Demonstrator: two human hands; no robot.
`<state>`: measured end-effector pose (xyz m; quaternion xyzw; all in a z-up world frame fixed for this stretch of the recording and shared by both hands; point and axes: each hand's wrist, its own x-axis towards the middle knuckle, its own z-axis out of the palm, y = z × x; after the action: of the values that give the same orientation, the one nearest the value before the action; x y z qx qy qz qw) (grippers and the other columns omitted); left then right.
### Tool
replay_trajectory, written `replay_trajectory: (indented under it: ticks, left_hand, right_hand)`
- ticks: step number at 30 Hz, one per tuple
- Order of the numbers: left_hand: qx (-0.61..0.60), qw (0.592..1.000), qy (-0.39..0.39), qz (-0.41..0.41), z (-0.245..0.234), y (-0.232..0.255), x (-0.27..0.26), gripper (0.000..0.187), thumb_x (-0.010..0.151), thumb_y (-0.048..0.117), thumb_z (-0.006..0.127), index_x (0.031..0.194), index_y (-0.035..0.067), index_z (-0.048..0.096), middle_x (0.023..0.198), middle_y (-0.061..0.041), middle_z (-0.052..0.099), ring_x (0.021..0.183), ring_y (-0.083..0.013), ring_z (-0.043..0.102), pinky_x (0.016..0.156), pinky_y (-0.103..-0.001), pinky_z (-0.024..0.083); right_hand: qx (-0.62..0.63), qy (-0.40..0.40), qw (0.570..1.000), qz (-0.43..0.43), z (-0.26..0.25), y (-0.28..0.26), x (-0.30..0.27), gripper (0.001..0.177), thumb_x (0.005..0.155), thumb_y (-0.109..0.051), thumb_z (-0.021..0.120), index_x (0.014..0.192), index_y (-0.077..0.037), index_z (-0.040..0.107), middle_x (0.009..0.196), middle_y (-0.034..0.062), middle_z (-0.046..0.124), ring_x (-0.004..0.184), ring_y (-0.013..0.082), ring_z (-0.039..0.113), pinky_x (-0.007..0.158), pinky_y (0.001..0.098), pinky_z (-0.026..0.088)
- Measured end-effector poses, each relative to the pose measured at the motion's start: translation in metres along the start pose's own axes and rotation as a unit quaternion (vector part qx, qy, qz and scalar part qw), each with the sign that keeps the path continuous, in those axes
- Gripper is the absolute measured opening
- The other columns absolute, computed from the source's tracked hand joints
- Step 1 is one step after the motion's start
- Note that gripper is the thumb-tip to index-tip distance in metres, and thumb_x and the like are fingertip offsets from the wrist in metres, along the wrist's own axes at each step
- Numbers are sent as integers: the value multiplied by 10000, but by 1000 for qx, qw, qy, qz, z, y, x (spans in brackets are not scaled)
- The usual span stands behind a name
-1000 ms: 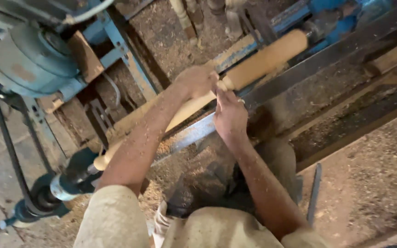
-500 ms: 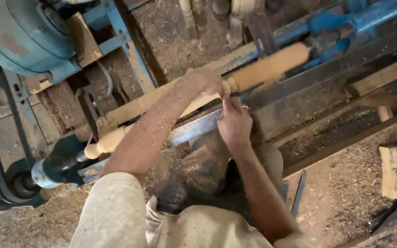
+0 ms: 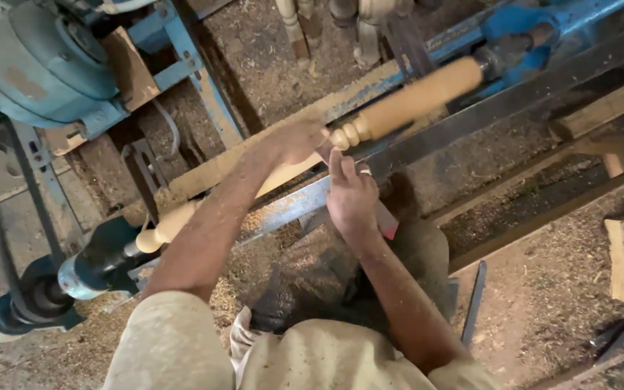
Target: The person uses a sanding block to smooth a rotating wooden spindle on a lathe. They repeatedly apply the sanding block along the spindle's contours while it spins, then briefly switch to a metal file to refine the surface before resuming sanding.
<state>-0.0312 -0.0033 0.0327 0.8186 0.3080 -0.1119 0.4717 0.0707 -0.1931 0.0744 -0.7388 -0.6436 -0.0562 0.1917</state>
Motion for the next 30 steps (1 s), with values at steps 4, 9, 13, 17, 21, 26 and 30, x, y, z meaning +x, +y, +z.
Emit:
replay_trajectory:
  ticks: [4,9,13,17,21,26,30]
  left_hand:
    - [-42,981,158,104,-14,26,-54,354,908,303,659,1140,42,719,1144,-199,706,1090,-386,662,930,-489,507]
    - [119,982,124,-74,-25,53,-41,228,784,286,810,963,146,794,985,-156,751,936,-360,724,842,-484,567]
    - [131,976,142,-104,-20,77,-18,247,771,203,788,996,110,746,971,-192,733,945,-402,707,820,-509,565]
    - [112,975,151,-117,-22,86,-18,246,764,218,784,977,106,734,989,-195,726,975,-401,697,830,-511,553]
    - [167,960,225,3,-17,80,-20,184,814,180,719,972,87,721,1032,-179,728,1007,-409,691,835,-518,554]
    - [163,967,192,-38,-17,75,-22,219,879,167,662,1072,64,673,1090,-163,706,1016,-402,685,830,-525,546]
    - [195,958,207,22,-15,78,-22,260,824,168,681,1078,113,692,1116,-128,705,1059,-375,680,837,-495,558]
  right_hand:
    - [266,-101,952,116,-11,9,-2,294,945,-169,670,1227,-92,707,991,153,688,842,346,699,724,450,554]
    - [377,-273,868,174,6,35,34,324,942,-353,648,816,-73,750,713,171,698,666,308,729,632,427,527]
    - [304,-248,898,201,8,38,43,453,950,-419,630,677,-78,749,651,162,695,635,335,707,642,440,537]
    - [256,-143,936,195,19,40,35,410,933,-373,634,674,-68,724,680,163,686,674,365,695,652,472,545]
    - [204,-169,923,280,17,26,40,525,1002,-456,633,682,-51,729,690,207,666,695,427,666,672,514,529]
    - [289,-202,909,224,9,37,46,412,895,-386,624,658,-67,736,667,169,698,686,379,709,694,491,549]
    - [225,-113,939,236,20,28,34,377,929,-357,640,737,-51,747,724,208,674,707,414,682,684,504,543]
